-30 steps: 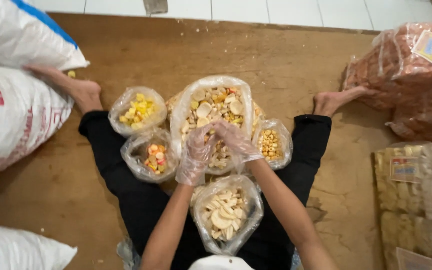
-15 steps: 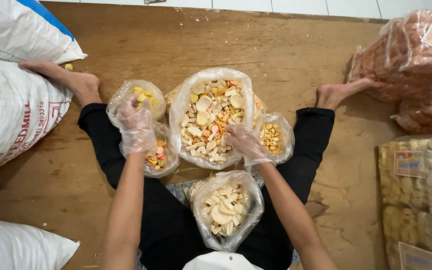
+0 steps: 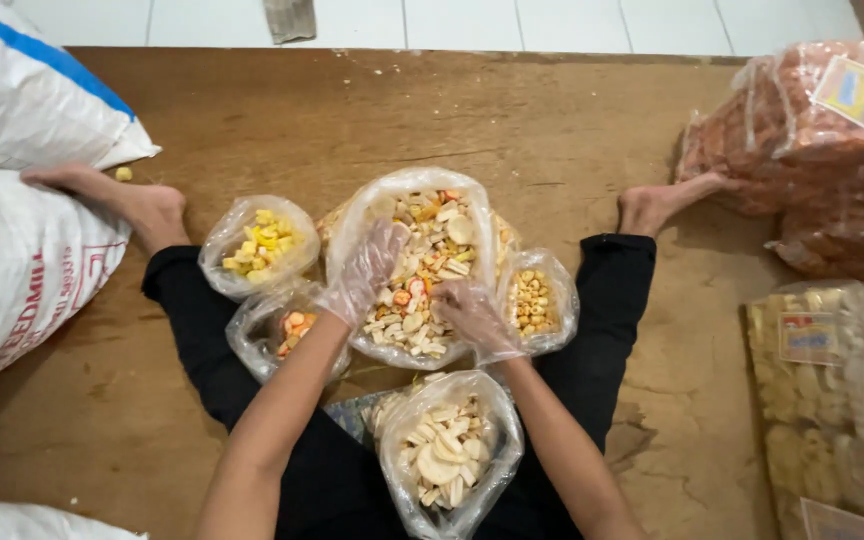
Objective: The person sits on the floor and sorts mixed snack pieces from a large central bag into several smaller plastic bags. They use gloved hands to pick and separate different snack types, placing them into designated bags.
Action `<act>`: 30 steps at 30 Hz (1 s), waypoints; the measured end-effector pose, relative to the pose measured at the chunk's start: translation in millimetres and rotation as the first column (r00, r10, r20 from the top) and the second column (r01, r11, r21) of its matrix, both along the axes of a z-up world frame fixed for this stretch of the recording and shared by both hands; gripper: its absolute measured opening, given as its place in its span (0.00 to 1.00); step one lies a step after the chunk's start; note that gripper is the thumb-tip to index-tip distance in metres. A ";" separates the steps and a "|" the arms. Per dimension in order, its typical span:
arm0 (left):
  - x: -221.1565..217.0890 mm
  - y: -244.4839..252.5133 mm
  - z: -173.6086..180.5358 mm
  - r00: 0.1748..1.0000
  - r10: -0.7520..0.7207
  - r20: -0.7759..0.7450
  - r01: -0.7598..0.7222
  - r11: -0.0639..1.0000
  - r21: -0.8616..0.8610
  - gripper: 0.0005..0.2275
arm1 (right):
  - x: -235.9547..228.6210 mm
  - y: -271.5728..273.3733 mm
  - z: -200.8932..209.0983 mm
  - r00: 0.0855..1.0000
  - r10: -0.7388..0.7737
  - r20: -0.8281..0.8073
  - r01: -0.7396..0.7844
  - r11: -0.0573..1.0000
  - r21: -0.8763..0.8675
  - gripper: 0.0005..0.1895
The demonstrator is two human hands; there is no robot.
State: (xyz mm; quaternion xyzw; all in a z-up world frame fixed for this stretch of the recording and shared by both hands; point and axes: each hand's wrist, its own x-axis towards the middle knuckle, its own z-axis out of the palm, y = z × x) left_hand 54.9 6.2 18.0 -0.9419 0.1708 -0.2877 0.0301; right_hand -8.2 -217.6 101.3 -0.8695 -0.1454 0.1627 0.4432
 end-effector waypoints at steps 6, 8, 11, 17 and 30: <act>79.5 8.0 -128.2 0.991 0.123 -0.047 -0.118 0.990 0.083 0.08 | 6.4 -4.8 -32.3 0.998 -0.052 -0.039 0.054 0.998 0.039 0.17; 76.5 -1.9 -118.2 0.991 0.115 -0.066 -0.113 0.993 0.044 0.08 | 4.5 -5.6 -19.1 0.998 -0.053 -0.046 0.054 0.998 0.012 0.17; 69.3 -12.4 -99.2 0.989 0.101 -0.110 -0.106 0.993 -0.045 0.07 | 6.2 -8.3 -22.1 0.997 -0.052 -0.053 0.052 0.999 -0.010 0.18; 48.8 -25.4 -61.1 0.973 0.033 -0.227 -0.090 0.965 -0.246 0.07 | 7.6 -11.3 -31.8 0.997 -0.052 -0.054 0.052 0.999 -0.007 0.18; -77.6 -61.6 13.5 0.899 -0.177 -0.400 -0.128 0.769 -0.627 0.10 | -2.2 10.9 11.0 0.992 -0.114 -0.057 0.120 0.986 0.119 0.19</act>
